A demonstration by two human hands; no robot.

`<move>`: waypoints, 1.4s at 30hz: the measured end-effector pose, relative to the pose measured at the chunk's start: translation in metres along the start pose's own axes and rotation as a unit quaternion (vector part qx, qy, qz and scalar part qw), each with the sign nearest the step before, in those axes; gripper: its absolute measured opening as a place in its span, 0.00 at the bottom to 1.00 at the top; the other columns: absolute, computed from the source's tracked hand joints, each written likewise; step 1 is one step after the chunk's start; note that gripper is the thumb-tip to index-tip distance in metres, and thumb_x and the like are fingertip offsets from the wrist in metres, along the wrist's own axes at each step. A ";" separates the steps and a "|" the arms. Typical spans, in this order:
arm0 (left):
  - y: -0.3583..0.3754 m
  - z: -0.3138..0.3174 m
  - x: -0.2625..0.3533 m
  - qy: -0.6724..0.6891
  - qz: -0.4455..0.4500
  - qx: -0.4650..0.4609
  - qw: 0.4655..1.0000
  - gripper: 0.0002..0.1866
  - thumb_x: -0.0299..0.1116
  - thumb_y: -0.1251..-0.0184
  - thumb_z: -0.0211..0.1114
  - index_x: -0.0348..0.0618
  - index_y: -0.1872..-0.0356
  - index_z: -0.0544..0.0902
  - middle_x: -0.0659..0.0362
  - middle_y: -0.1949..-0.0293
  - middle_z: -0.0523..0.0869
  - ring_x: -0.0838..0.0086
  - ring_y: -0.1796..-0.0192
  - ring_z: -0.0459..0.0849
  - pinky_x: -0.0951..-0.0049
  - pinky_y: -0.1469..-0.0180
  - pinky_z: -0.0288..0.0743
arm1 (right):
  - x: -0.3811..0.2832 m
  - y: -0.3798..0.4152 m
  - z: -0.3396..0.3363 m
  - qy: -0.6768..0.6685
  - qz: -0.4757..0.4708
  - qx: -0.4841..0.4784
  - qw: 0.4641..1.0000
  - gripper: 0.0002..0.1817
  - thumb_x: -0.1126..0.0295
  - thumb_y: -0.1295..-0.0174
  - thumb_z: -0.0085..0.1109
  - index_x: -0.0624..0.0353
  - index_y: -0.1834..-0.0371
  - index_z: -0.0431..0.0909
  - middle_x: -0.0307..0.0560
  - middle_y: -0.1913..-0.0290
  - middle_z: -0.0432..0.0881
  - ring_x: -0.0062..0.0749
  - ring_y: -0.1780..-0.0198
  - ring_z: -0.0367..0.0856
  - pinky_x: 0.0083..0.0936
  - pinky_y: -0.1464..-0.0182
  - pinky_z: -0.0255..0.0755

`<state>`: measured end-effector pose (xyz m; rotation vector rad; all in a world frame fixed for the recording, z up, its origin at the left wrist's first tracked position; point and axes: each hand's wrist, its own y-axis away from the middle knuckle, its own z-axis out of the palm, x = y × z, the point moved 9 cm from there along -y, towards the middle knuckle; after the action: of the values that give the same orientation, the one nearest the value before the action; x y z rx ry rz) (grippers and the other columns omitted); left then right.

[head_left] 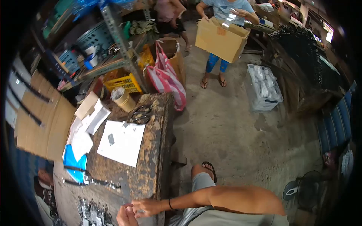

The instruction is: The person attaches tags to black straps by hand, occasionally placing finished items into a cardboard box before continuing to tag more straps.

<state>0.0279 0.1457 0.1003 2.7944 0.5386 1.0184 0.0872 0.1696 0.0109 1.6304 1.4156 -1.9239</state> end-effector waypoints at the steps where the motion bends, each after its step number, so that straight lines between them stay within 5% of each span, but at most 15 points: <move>1: -0.009 0.008 0.024 -0.002 0.024 -0.007 1.000 0.16 0.37 0.26 0.50 0.34 0.58 0.81 0.43 0.67 0.82 0.55 0.65 0.80 0.63 0.60 0.73 | 0.002 0.008 -0.005 -0.023 -0.003 0.026 0.999 0.13 0.61 0.36 0.60 0.61 0.62 0.75 0.48 0.58 0.74 0.45 0.59 0.77 0.36 0.60 0.71; 6: -0.072 0.032 0.120 -0.055 0.048 -0.117 0.990 0.18 0.41 0.25 0.49 0.37 0.53 0.81 0.42 0.63 0.83 0.50 0.61 0.82 0.58 0.56 0.74 | 0.000 0.073 -0.130 -0.013 0.059 0.187 0.981 0.10 0.63 0.35 0.60 0.60 0.67 0.78 0.46 0.66 0.77 0.41 0.59 0.78 0.32 0.60 0.72; 7: -0.087 0.042 0.136 -0.116 0.112 -0.116 0.980 0.18 0.41 0.25 0.49 0.38 0.53 0.81 0.42 0.61 0.83 0.48 0.59 0.82 0.56 0.54 0.73 | 0.005 0.096 -0.169 0.054 0.089 0.229 0.968 0.10 0.63 0.36 0.60 0.60 0.66 0.79 0.47 0.66 0.77 0.42 0.59 0.79 0.32 0.60 0.72; 8: -0.098 0.052 0.157 -0.173 0.177 -0.112 0.962 0.18 0.42 0.25 0.49 0.39 0.52 0.81 0.42 0.59 0.83 0.45 0.56 0.82 0.53 0.53 0.73 | 0.003 0.120 -0.213 0.122 0.117 0.269 0.948 0.10 0.63 0.36 0.61 0.59 0.65 0.79 0.47 0.66 0.78 0.43 0.59 0.79 0.32 0.60 0.73; 14: -0.108 0.153 0.284 -0.188 0.203 -0.246 0.929 0.18 0.41 0.26 0.50 0.39 0.52 0.82 0.43 0.55 0.84 0.45 0.52 0.81 0.55 0.49 0.74 | 0.006 0.328 -0.374 0.264 0.423 0.380 0.779 0.13 0.59 0.34 0.54 0.59 0.61 0.79 0.55 0.60 0.80 0.52 0.57 0.78 0.40 0.55 0.72; 18: -0.106 0.225 0.314 -0.131 0.196 -0.335 0.912 0.22 0.45 0.29 0.53 0.35 0.49 0.80 0.44 0.51 0.83 0.49 0.44 0.79 0.56 0.40 0.70 | 0.002 0.471 -0.359 0.269 0.623 0.328 0.657 0.13 0.62 0.35 0.55 0.60 0.58 0.81 0.57 0.65 0.81 0.52 0.58 0.79 0.42 0.54 0.72; 20: -0.102 0.254 0.334 -0.093 0.301 -0.323 0.892 0.16 0.39 0.27 0.51 0.35 0.60 0.80 0.46 0.64 0.83 0.50 0.60 0.81 0.61 0.55 0.74 | -0.011 0.547 -0.306 0.161 0.731 0.373 0.548 0.14 0.62 0.37 0.57 0.62 0.57 0.81 0.59 0.59 0.82 0.53 0.56 0.80 0.42 0.52 0.72; 21: -0.105 0.266 0.335 -0.108 0.293 -0.357 0.880 0.17 0.41 0.27 0.51 0.37 0.57 0.81 0.46 0.59 0.84 0.50 0.53 0.82 0.62 0.51 0.75 | -0.021 0.573 -0.273 0.071 0.794 0.334 0.503 0.16 0.61 0.39 0.59 0.63 0.56 0.80 0.58 0.55 0.83 0.51 0.54 0.81 0.41 0.52 0.73; 25: -0.117 0.290 0.349 -0.122 0.301 -0.379 0.867 0.14 0.41 0.29 0.53 0.42 0.55 0.80 0.44 0.58 0.83 0.47 0.53 0.81 0.56 0.52 0.75 | -0.066 0.625 -0.151 -0.146 0.865 0.281 0.388 0.15 0.61 0.40 0.59 0.63 0.62 0.82 0.54 0.63 0.83 0.38 0.55 0.82 0.35 0.53 0.74; 28: -0.126 0.302 0.379 -0.082 0.349 -0.350 0.865 0.15 0.41 0.28 0.53 0.42 0.55 0.80 0.45 0.59 0.83 0.47 0.55 0.81 0.54 0.53 0.75 | -0.079 0.631 -0.128 -0.156 0.860 0.305 0.377 0.16 0.58 0.43 0.60 0.62 0.64 0.82 0.51 0.68 0.84 0.35 0.59 0.83 0.32 0.56 0.75; 30: -0.135 0.311 0.397 -0.074 0.355 -0.338 0.869 0.15 0.41 0.28 0.52 0.41 0.55 0.80 0.45 0.59 0.83 0.47 0.55 0.81 0.54 0.53 0.75 | -0.082 0.622 -0.144 -0.146 0.834 0.376 0.376 0.17 0.59 0.42 0.63 0.63 0.62 0.82 0.49 0.71 0.84 0.35 0.72 0.82 0.31 0.68 0.76; 32: -0.144 0.308 0.431 -0.039 0.367 -0.316 0.874 0.15 0.40 0.28 0.52 0.40 0.56 0.80 0.44 0.60 0.83 0.48 0.55 0.82 0.55 0.53 0.75 | -0.062 0.630 -0.178 -0.087 0.765 0.479 0.422 0.15 0.62 0.43 0.62 0.64 0.63 0.81 0.45 0.74 0.82 0.32 0.76 0.79 0.29 0.71 0.74; 35: -0.165 0.310 0.467 0.007 0.381 -0.328 0.864 0.13 0.36 0.28 0.53 0.37 0.58 0.81 0.44 0.62 0.84 0.48 0.58 0.83 0.57 0.54 0.76 | -0.043 0.628 -0.262 -0.011 0.676 0.589 0.442 0.13 0.65 0.42 0.59 0.64 0.62 0.80 0.43 0.76 0.79 0.29 0.79 0.76 0.28 0.75 0.71; 39: -0.209 0.329 0.487 0.005 0.389 -0.341 0.856 0.11 0.35 0.30 0.55 0.37 0.60 0.81 0.44 0.64 0.84 0.49 0.59 0.83 0.60 0.56 0.77 | -0.053 0.586 -0.403 0.090 0.572 0.663 0.474 0.14 0.64 0.40 0.58 0.65 0.62 0.80 0.46 0.71 0.81 0.30 0.71 0.78 0.29 0.67 0.73; 42: -0.254 0.338 0.526 0.063 0.415 -0.320 0.850 0.09 0.33 0.32 0.59 0.37 0.60 0.82 0.46 0.64 0.85 0.53 0.61 0.84 0.64 0.58 0.77 | -0.083 0.536 -0.513 0.221 0.564 0.619 0.500 0.15 0.63 0.39 0.58 0.64 0.59 0.80 0.52 0.68 0.83 0.36 0.68 0.80 0.31 0.63 0.74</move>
<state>0.5455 0.5784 0.0978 2.2920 -0.9402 1.1930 0.8117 0.2725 -0.1365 2.4685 -1.4434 -1.3885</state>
